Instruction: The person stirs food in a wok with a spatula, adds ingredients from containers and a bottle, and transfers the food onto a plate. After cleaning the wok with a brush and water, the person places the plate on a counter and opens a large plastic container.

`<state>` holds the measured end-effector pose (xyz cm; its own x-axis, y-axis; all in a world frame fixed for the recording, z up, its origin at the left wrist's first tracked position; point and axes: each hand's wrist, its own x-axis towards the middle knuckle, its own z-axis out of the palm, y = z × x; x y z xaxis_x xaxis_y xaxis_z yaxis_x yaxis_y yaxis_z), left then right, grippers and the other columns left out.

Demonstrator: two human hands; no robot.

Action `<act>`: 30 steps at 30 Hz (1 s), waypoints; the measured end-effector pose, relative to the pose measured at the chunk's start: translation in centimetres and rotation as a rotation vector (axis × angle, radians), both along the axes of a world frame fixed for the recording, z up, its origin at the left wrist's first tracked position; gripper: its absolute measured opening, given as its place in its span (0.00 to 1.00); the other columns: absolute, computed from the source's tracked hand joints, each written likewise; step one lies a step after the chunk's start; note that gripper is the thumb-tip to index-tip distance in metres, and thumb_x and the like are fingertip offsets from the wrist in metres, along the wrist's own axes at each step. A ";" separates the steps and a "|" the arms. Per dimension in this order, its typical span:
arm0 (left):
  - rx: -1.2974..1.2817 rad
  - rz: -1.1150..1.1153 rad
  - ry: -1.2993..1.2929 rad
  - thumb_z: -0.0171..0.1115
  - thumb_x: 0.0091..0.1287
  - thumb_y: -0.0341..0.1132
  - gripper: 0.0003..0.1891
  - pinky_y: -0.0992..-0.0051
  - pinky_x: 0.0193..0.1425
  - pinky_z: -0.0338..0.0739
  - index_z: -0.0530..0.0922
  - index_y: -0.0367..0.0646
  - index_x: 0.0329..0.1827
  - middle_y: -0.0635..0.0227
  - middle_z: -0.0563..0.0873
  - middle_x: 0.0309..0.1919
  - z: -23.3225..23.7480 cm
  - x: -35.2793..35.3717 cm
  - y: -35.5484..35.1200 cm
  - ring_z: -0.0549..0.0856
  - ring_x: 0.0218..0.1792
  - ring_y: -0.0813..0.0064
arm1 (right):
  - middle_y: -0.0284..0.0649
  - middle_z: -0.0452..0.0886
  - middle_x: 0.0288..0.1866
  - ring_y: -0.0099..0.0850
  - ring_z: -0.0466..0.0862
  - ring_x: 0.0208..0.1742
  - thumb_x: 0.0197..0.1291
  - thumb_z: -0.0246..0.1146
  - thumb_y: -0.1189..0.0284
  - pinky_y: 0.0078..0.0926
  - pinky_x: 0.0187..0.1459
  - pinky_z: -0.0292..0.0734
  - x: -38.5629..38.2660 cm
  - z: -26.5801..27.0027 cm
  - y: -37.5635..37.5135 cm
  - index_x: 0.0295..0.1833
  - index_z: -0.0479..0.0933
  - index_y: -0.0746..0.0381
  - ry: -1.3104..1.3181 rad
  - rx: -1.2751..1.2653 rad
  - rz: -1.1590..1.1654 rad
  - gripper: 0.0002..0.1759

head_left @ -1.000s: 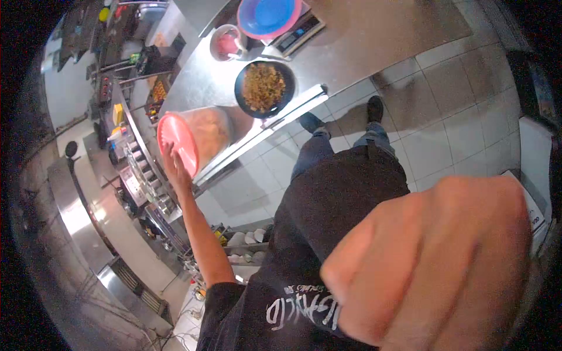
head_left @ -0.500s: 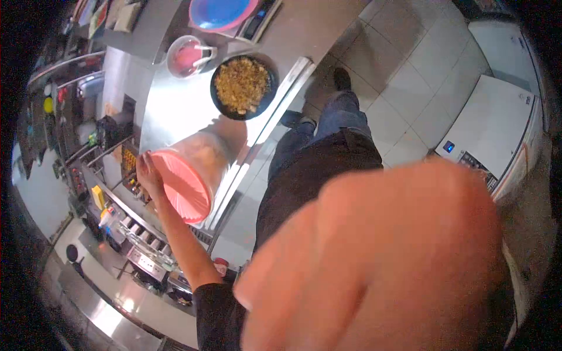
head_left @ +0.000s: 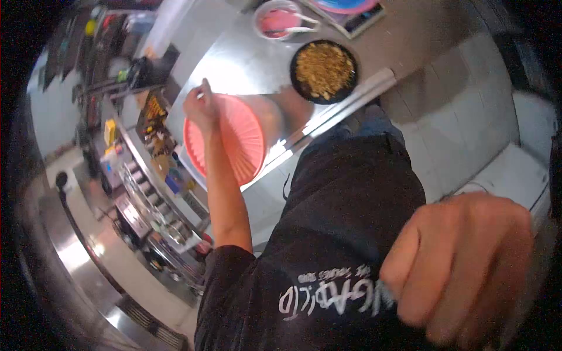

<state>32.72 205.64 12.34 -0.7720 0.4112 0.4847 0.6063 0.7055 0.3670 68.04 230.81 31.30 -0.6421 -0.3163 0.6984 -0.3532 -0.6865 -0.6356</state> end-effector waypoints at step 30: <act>1.060 0.809 -0.488 0.57 0.60 0.35 0.13 0.85 0.25 0.56 0.70 0.37 0.20 0.77 0.68 0.17 -5.9 45.0 -25.8 0.65 0.21 0.86 | 0.43 0.79 0.44 0.40 0.77 0.49 0.48 0.64 0.71 0.34 0.50 0.72 -31.1 -19.0 -20.3 0.49 0.76 0.57 0.465 1.879 -0.043 0.19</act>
<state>77.69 179.85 6.46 -0.7925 -0.6017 -0.0998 -0.1653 0.0545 0.9847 36.97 210.52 12.29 -0.5615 -0.7398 -0.3706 -0.6806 0.6677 -0.3017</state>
